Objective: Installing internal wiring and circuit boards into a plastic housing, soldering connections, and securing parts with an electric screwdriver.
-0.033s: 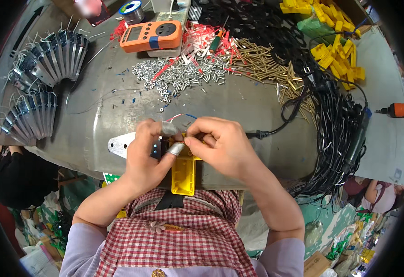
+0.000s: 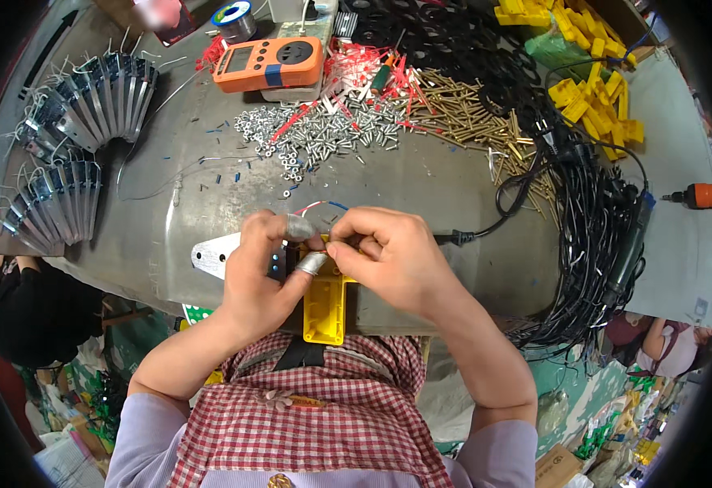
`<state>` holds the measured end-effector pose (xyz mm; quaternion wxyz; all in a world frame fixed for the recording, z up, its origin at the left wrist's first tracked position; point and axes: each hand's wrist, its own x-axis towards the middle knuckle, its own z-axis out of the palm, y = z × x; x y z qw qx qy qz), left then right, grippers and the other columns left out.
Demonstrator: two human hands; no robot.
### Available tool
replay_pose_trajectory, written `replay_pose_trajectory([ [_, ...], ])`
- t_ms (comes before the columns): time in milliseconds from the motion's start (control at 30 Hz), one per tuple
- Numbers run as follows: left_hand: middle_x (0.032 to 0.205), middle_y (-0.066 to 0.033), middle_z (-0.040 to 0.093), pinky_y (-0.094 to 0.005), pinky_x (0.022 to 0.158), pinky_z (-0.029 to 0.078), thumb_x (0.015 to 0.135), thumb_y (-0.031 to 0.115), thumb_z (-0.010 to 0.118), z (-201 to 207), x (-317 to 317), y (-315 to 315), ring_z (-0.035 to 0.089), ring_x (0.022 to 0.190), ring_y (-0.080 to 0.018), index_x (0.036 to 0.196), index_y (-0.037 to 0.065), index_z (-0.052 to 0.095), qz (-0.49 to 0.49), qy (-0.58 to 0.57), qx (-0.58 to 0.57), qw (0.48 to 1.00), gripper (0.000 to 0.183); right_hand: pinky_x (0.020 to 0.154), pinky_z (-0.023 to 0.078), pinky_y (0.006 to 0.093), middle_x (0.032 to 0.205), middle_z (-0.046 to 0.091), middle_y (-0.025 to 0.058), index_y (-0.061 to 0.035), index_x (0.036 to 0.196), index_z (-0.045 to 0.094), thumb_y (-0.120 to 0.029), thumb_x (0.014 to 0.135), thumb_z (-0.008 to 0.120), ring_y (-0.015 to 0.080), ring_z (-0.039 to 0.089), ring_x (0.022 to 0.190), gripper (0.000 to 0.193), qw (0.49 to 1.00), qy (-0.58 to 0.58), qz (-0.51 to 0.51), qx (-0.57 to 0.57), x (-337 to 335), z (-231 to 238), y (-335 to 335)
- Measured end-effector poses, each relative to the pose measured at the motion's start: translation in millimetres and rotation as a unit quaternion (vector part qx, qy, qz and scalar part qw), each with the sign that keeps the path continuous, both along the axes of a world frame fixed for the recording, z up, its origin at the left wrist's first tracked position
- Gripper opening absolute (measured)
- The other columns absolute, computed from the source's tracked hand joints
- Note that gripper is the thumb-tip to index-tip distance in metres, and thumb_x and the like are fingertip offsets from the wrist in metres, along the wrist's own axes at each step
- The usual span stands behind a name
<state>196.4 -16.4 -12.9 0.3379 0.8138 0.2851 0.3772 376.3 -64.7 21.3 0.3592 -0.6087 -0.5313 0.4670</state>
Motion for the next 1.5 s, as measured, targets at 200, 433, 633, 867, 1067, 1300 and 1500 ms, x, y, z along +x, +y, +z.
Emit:
replay_pose_trajectory([
  [200, 0.084, -0.0040, 0.060, -0.0407, 0.083, 0.037, 0.066, 0.000, 0.071, 5, 2, 0, 0.059, 0.078, -0.0221, 0.101, 0.008, 0.055, -0.020, 0.038, 0.133, 0.990, 0.039, 0.054, 0.040, 0.0245, 0.070, 0.056, 0.0032, 0.0026, 0.091, 0.060, -0.006, 0.081, 0.061, 0.0029, 0.046, 0.062, 0.013, 0.982, 0.151, 0.059, -0.098, 7, -12, 14],
  [433, 0.089, -0.0092, 0.060, -0.0251, 0.071, 0.046, 0.074, -0.008, 0.059, 1, 4, 13, 0.056, 0.083, -0.0115, 0.112, 0.000, 0.035, -0.007, -0.025, -0.211, 0.977, 0.046, 0.067, 0.050, 0.0368, 0.083, 0.059, 0.0102, -0.0039, 0.093, 0.062, -0.007, 0.075, 0.067, 0.0275, 0.060, 0.074, 0.019, 0.908, -0.286, 0.040, 0.303, -5, 2, 6],
  [633, 0.080, -0.0046, 0.063, -0.0345, 0.085, 0.039, 0.068, -0.005, 0.065, 11, 2, 11, 0.059, 0.078, -0.0180, 0.117, 0.005, 0.036, 0.031, 0.043, 0.096, 0.994, 0.057, 0.067, 0.048, 0.0366, 0.080, 0.058, 0.0098, -0.0036, 0.096, 0.062, -0.009, 0.078, 0.066, 0.0278, 0.060, 0.075, 0.019, 0.949, -0.239, 0.065, 0.194, -1, 3, 7],
  [867, 0.085, -0.0065, 0.062, -0.0298, 0.081, 0.042, 0.069, -0.006, 0.065, 9, 1, 22, 0.057, 0.079, -0.0139, 0.119, 0.002, 0.033, -0.005, 0.018, -0.112, 0.994, 0.060, 0.067, 0.047, 0.0366, 0.077, 0.056, 0.0079, -0.0038, 0.088, 0.059, -0.011, 0.078, 0.064, 0.0280, 0.058, 0.074, 0.013, 0.919, -0.277, 0.091, 0.264, 1, -3, 13],
  [1067, 0.082, -0.0001, 0.063, -0.0418, 0.095, 0.030, 0.068, 0.003, 0.068, 6, 1, 18, 0.061, 0.075, -0.0208, 0.117, 0.007, 0.042, 0.001, 0.002, -0.001, 1.000, 0.055, 0.071, 0.039, 0.0346, 0.078, 0.056, 0.0054, -0.0064, 0.083, 0.058, -0.009, 0.077, 0.064, 0.0227, 0.053, 0.073, 0.008, 0.915, -0.256, 0.126, 0.285, 8, -9, 19],
  [1300, 0.085, -0.0055, 0.062, -0.0354, 0.086, 0.038, 0.070, -0.002, 0.063, 0, 4, 19, 0.057, 0.085, -0.0195, 0.117, 0.003, 0.035, 0.007, -0.034, -0.170, 0.985, 0.056, 0.081, 0.032, 0.0382, 0.077, 0.055, -0.0009, -0.0116, 0.084, 0.062, -0.012, 0.072, 0.070, 0.0180, 0.051, 0.080, 0.014, 0.916, -0.301, 0.040, 0.263, 0, -4, 13],
  [1500, 0.085, -0.0051, 0.062, -0.0370, 0.089, 0.037, 0.067, 0.005, 0.069, 7, 0, 17, 0.055, 0.092, -0.0259, 0.115, 0.004, 0.042, 0.023, 0.028, 0.008, 0.999, 0.056, 0.082, 0.030, 0.0382, 0.079, 0.053, -0.0020, -0.0132, 0.081, 0.062, -0.013, 0.068, 0.071, 0.0187, 0.050, 0.085, 0.015, 0.863, -0.362, 0.063, 0.348, -1, -4, 20],
])
